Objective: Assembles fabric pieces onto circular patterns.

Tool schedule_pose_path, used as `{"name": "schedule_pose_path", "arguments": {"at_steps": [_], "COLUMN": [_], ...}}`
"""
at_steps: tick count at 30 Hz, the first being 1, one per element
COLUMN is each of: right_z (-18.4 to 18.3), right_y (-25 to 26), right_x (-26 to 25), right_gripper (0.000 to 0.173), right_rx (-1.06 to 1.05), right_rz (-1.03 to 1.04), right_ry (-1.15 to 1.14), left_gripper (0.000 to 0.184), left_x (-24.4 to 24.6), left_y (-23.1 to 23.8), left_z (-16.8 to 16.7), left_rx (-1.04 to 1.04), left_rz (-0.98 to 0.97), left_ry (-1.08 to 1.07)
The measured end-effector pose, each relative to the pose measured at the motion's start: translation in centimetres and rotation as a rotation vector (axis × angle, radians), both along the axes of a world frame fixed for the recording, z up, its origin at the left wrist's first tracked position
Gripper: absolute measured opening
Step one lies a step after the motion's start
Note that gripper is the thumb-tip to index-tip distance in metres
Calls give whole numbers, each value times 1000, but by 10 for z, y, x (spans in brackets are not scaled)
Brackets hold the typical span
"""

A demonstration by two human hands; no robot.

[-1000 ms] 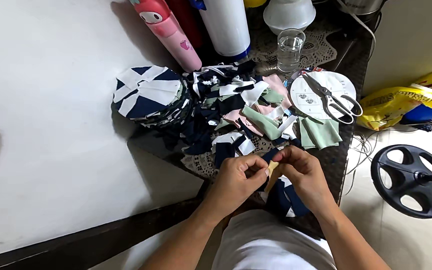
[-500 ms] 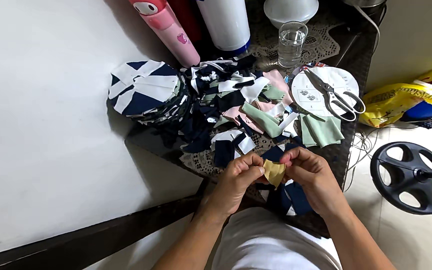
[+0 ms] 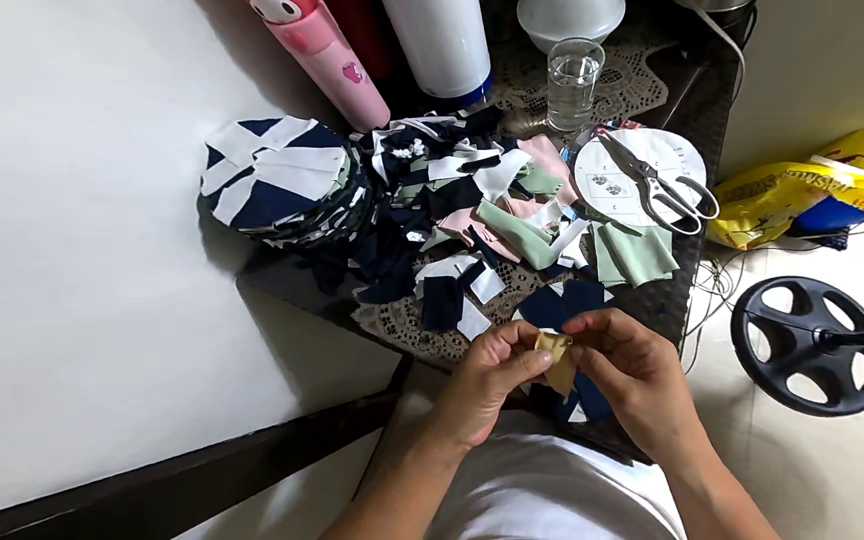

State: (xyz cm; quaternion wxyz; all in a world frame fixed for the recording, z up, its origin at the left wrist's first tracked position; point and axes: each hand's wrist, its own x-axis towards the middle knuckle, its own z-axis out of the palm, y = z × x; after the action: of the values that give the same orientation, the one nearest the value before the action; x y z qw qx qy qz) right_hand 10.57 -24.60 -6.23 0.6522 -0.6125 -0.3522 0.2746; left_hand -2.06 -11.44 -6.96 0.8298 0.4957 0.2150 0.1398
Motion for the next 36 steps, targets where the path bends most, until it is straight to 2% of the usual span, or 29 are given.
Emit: {"name": "schedule_pose_path", "arguments": {"at_steps": [3, 6, 11, 16, 18, 21, 25, 27, 29, 36], "right_z": [1, 3, 3, 2, 1, 2, 0, -2, -5, -21], "right_y": [-6, -9, -13, -27, -32, -35, -36, -35, -36, -62], "right_x": [-1, -2, -5, -6, -6, -2, 3, 6, 8, -3], "right_gripper": [19, 26, 19, 16, 15, 12, 13, 13, 14, 36], "right_rx": [-10, -49, -19, -33, -9, 55, 83, 97, 119, 121], "right_rz": [30, 56, -7, -27, -13, 68, 146, 157, 155, -58], "right_ry": [-78, -126, -272, -389, -356, -256, -141, -107, -69, 255], "left_gripper": [11, 8, 9, 10, 17, 13, 15, 13, 21, 14], "left_x": [-3, -4, -6, -11, -13, -13, -6, -1, 2, 7], "left_y": [-5, -12, -20, -22, -22, -21, -27, -30, -34, -48], "left_z": [-3, -2, -1, -11, -13, -15, -8, -5, -5, -4], "left_rx": [50, 174, 381, 306, 206, -17, -311, -375, -383, -91], "left_rz": [3, 35, 33, -102, -164, -264, -295, -310, -302, -81], "left_ry": [-49, -38, -38, -159, -217, -257, -125, -64, -45, -55]}}
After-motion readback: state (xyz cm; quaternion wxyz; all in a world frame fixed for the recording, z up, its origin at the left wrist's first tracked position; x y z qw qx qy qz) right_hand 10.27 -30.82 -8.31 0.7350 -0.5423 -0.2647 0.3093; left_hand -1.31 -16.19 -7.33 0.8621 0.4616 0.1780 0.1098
